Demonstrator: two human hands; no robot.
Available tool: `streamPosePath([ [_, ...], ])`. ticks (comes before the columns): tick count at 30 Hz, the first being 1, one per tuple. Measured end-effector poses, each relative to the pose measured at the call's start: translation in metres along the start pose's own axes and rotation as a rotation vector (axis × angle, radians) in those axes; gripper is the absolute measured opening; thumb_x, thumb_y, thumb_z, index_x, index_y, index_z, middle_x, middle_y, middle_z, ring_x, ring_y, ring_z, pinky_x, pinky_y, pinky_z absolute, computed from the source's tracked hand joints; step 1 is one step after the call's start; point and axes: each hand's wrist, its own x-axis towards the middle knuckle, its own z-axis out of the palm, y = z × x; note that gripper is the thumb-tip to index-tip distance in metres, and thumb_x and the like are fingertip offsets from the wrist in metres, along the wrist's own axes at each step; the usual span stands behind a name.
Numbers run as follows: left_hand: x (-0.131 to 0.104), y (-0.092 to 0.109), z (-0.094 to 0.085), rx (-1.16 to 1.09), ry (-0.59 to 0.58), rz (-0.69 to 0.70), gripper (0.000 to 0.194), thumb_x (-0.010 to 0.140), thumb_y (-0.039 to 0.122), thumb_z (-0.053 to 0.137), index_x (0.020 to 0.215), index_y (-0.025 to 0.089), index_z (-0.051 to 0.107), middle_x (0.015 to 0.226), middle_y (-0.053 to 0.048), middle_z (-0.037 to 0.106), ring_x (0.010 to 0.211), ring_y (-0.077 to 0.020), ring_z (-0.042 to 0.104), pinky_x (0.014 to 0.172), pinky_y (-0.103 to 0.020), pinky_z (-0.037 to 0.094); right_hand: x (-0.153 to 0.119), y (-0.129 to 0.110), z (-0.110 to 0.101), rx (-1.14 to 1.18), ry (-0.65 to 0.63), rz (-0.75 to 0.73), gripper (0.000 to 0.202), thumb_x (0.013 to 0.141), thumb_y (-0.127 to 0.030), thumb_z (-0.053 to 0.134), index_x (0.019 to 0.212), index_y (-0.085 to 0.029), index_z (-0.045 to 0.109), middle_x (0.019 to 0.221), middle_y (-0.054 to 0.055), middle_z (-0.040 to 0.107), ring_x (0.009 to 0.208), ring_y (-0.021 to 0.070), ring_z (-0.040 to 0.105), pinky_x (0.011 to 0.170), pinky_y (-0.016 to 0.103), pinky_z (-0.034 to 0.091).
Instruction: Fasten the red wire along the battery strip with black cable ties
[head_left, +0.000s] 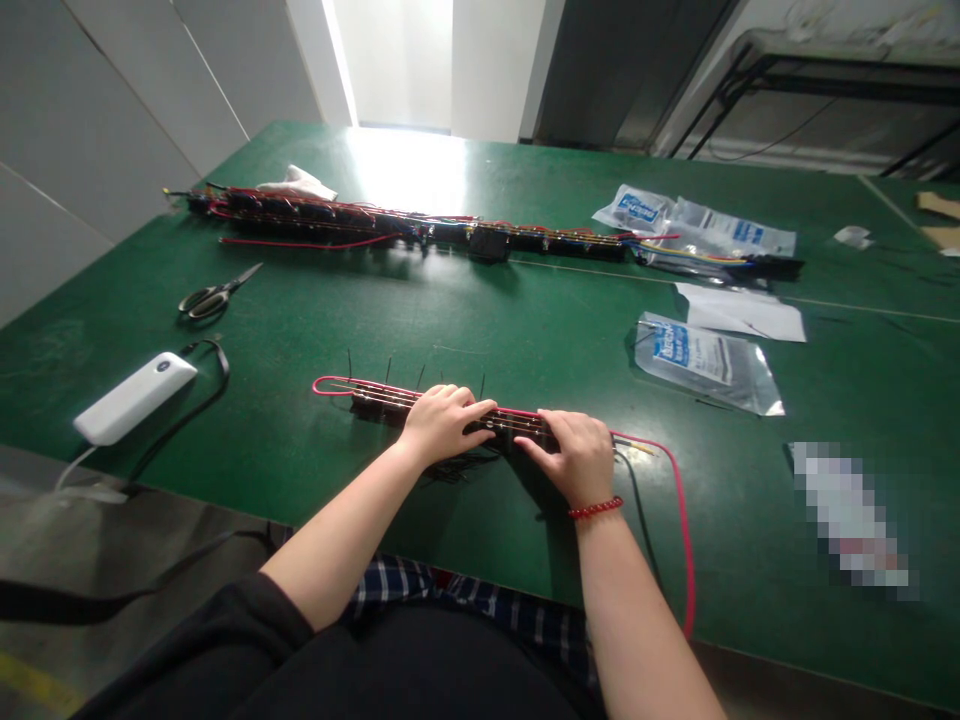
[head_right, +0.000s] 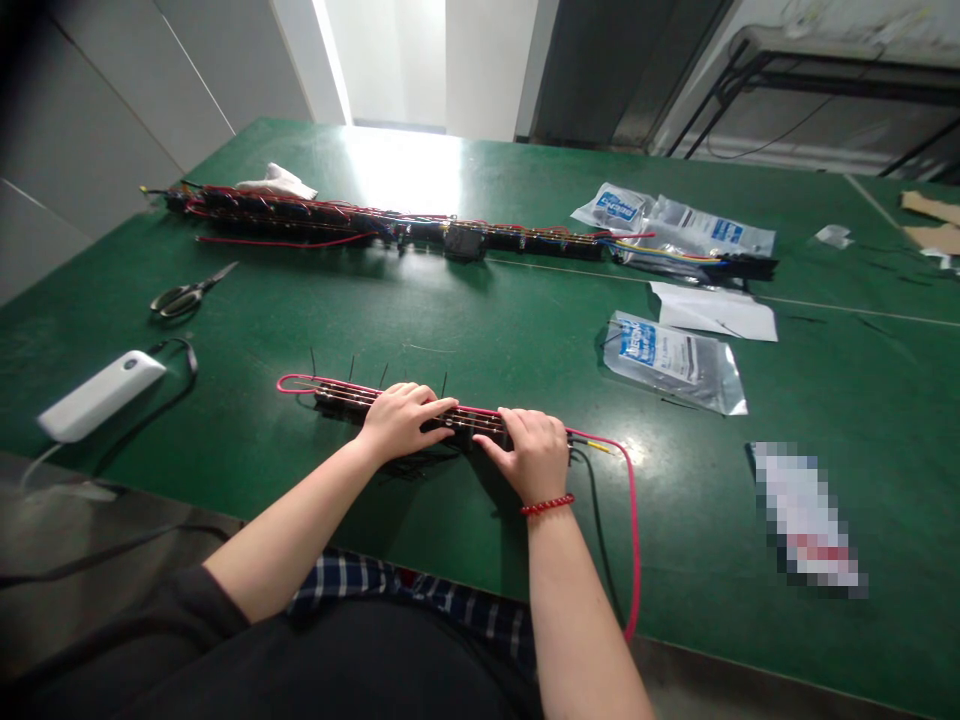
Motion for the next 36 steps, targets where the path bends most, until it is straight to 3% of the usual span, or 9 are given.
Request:
streamPosePath([
  [36,-0.0005,-0.0003,0.0003,-0.004,0.006,0.002,0.044,0.087,0.058,0.055,0.122,0.031,0.062,0.094,-0.004,0.064,0.086,-0.0209,0.058,0.079,-0.035,0.042,-0.0006,0.0010,0.0008,0.010,-0.010,0.013,0.045,0.085,-0.058,0.062,0.105,-0.018,0.068,0.101,0.009,0.072,0.094,0.0239,0.062,0.085,0.036,0.038],
])
